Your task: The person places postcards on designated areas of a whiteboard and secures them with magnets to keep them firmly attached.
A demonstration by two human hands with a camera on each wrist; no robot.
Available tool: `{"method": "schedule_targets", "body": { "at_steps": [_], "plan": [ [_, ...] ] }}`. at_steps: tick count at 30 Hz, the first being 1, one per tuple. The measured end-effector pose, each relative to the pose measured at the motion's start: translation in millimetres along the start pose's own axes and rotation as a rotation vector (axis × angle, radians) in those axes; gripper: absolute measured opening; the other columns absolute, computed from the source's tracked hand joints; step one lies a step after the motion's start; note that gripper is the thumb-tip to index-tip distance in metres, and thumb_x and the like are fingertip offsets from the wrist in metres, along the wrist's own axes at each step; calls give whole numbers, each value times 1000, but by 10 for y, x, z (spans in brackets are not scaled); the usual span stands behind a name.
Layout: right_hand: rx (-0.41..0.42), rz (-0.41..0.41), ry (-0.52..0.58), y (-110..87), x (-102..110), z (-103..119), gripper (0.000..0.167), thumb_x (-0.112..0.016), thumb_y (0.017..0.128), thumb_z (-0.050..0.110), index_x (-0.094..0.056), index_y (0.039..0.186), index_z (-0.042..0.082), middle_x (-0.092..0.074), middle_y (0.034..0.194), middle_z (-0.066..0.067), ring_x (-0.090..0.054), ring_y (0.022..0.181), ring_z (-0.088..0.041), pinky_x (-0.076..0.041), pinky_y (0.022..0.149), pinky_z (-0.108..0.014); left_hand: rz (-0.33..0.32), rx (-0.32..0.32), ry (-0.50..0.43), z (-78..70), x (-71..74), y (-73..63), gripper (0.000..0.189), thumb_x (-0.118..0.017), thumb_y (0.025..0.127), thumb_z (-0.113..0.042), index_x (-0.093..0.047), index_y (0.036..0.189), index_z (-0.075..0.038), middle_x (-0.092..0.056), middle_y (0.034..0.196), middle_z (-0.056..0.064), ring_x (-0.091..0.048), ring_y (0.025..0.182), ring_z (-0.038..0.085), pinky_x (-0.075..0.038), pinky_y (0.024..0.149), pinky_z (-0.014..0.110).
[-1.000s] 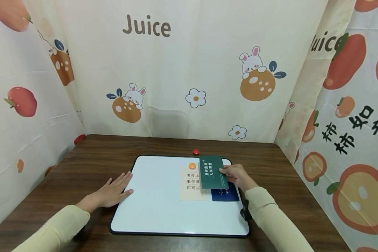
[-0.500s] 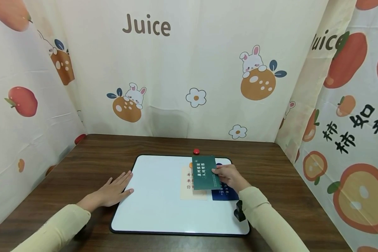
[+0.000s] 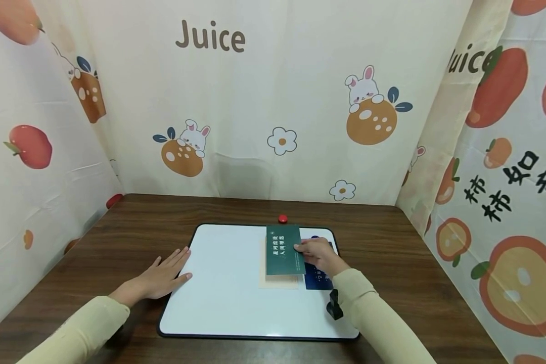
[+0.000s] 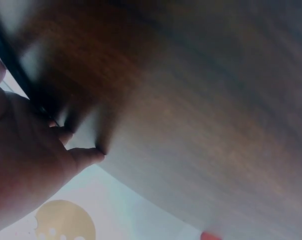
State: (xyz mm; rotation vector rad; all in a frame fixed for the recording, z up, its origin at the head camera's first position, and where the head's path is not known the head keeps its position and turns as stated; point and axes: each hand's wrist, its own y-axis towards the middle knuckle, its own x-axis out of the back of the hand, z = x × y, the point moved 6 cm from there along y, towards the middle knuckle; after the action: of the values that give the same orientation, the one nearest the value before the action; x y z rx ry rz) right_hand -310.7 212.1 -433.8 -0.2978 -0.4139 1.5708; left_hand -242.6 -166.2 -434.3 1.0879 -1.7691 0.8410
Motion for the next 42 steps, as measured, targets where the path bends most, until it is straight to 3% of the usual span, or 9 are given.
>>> {"method": "schedule_targets", "body": {
  "at_steps": [7, 17, 27, 35, 42],
  "plan": [
    [14, 29, -10, 20, -132, -10, 50, -64, 88, -2, -44, 132, -15, -49, 130, -27, -51, 119, -36, -42, 99, -45, -1, 0, 9, 29, -23, -1, 76, -40, 98, -50, -17, 151, 1, -13, 156, 19, -8, 142, 40, -4, 106, 67],
    [22, 76, -13, -18, -304, 33, 54, -65, 88, 1, -41, 134, -15, -44, 135, -29, -44, 127, -40, -38, 102, -46, 10, -12, 3, -39, 28, -29, 74, -41, 99, -47, -19, 150, 2, -15, 156, 22, -10, 142, 43, -4, 106, 68],
    [8, 20, -30, 42, -450, 26, 51, -65, 87, -1, -45, 131, -14, -49, 131, -28, -48, 123, -39, -41, 101, -44, -3, -1, 18, 49, -35, 12, 74, -42, 98, -48, -19, 151, 0, -14, 157, 18, -10, 143, 39, -5, 107, 67],
    [-38, 25, 29, 39, -627, 42, 53, -68, 84, -2, -47, 132, -10, -53, 126, -26, -52, 119, -38, -47, 95, -40, -11, -1, 17, 97, -68, 33, 74, -43, 98, -47, -19, 150, 0, -14, 157, 18, -9, 143, 40, -4, 106, 68],
    [-60, 58, 75, 38, -724, 26, 54, -68, 83, -3, -46, 131, -12, -55, 124, -25, -55, 117, -37, -49, 92, -39, 10, 3, 21, 44, -30, 11, 76, -40, 98, -49, -18, 151, 0, -12, 157, 19, -8, 142, 41, -3, 106, 68]
  ]
}}
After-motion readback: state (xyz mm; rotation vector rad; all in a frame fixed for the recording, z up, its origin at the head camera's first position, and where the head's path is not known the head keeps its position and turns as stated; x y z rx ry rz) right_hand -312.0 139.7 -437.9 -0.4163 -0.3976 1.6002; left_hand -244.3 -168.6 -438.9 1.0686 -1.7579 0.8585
